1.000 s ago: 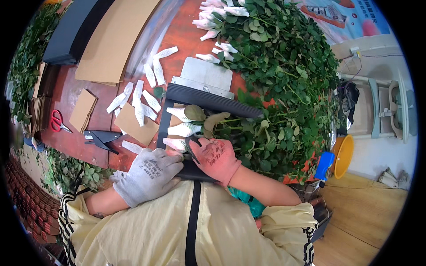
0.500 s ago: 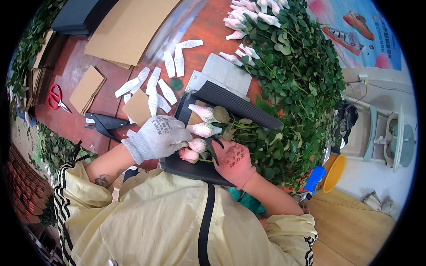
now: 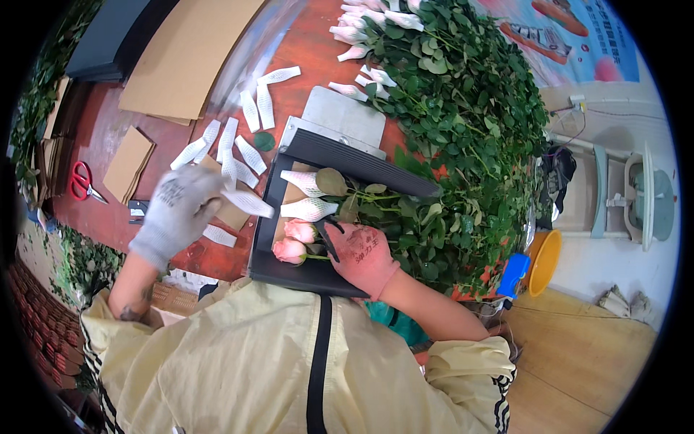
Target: The person assembles a flower arrangement by placing individual roses into a black foam holder and securing them with a stapler.
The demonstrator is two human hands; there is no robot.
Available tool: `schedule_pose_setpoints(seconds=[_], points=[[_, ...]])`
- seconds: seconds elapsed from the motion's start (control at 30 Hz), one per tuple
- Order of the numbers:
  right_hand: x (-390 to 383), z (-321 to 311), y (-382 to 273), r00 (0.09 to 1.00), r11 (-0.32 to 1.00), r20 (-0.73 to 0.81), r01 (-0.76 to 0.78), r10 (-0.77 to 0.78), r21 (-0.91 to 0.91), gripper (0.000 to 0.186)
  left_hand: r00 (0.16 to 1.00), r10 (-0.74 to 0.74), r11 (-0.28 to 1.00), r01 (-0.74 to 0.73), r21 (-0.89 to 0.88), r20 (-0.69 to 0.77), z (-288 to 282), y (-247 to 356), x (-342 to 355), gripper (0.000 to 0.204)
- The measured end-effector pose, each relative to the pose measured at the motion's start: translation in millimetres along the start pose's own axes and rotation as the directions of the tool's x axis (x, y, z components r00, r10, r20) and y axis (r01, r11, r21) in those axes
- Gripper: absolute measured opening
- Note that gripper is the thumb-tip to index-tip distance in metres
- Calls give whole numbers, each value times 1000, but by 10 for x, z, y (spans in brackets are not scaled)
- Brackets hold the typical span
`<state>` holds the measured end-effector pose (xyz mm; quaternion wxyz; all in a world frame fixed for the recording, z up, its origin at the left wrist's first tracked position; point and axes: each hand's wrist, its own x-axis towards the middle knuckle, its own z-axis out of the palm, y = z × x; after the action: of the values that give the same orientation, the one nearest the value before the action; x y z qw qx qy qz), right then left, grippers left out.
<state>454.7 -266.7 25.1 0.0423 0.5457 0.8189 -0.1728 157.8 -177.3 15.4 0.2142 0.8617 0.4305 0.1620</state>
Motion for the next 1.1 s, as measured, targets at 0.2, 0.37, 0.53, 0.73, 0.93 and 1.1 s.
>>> schedule_pose_setpoints(seconds=[0.2,0.37,0.53,0.73,0.93,1.1], points=[[-3,-56,-11,992,997,121,-11,20,-74,41,938,252,968,-249,-43,237,-161,1028,-101,39],[-102,-20,-31,997,981,-53,38,-49,-188,43,925,252,959,-200,-203,282,107,994,-178,47],[-47,-79,-25,996,975,63,79,-68,-208,35,906,240,970,-212,-116,349,86,1099,-16,53],[-81,-252,42,994,993,-111,-36,23,-117,46,922,233,971,-235,-31,308,199,1126,-10,63],[-25,-126,10,999,968,4,-45,48,-247,37,913,218,973,-233,1,344,238,1166,0,67],[61,-110,35,999,979,-25,-39,34,-200,45,909,233,968,-252,11,346,241,1158,-18,68]])
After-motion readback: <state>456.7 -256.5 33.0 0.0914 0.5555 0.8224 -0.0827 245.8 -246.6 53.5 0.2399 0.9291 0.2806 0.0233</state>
